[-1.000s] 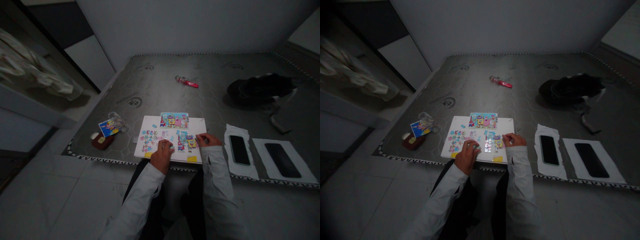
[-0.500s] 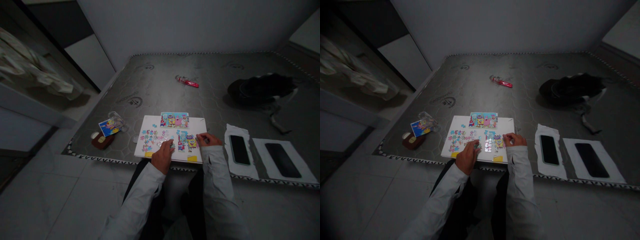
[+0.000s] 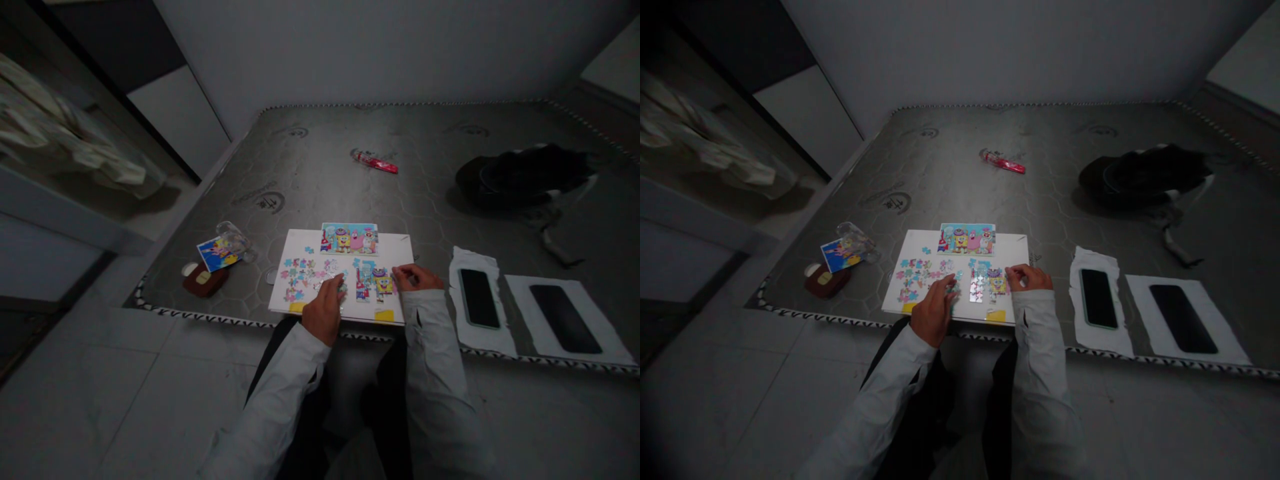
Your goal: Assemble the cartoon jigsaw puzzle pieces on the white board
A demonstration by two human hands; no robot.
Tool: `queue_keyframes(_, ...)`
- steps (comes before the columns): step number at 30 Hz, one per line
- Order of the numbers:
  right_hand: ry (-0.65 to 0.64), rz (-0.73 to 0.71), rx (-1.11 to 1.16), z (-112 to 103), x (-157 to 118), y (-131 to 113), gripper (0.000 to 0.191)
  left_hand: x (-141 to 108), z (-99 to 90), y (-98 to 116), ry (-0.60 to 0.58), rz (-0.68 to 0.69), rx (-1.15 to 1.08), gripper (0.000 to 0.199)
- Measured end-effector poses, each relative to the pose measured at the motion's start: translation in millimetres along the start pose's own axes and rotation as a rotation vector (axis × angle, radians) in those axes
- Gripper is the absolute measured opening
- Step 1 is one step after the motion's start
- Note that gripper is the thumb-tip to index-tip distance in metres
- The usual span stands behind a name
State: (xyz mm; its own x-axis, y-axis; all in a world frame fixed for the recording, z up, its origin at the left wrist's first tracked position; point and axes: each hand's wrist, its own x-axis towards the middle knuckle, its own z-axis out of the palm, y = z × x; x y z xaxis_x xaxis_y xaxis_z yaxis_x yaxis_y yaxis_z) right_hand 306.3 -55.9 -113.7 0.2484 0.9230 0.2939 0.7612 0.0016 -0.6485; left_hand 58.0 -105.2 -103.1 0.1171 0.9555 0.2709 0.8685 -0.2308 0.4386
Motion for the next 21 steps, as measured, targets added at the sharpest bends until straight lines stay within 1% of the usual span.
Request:
queue_keyframes(8,-0.011,0.030,-0.018,-0.7,0.2,-1.1,0.044,-0.3,4.4,-4.3,-0.016,0.009,-0.008,0.036)
queue_keyframes(15,-0.029,0.016,-0.009,-2.1,1.0,1.9,0.038,-0.8,2.0,-1.6,-0.032,0.006,0.043,0.041)
queue_keyframes(21,-0.035,0.018,-0.011,-0.1,2.0,6.1,0.036,-2.2,-2.1,1.4,-0.099,0.062,0.095,0.042)
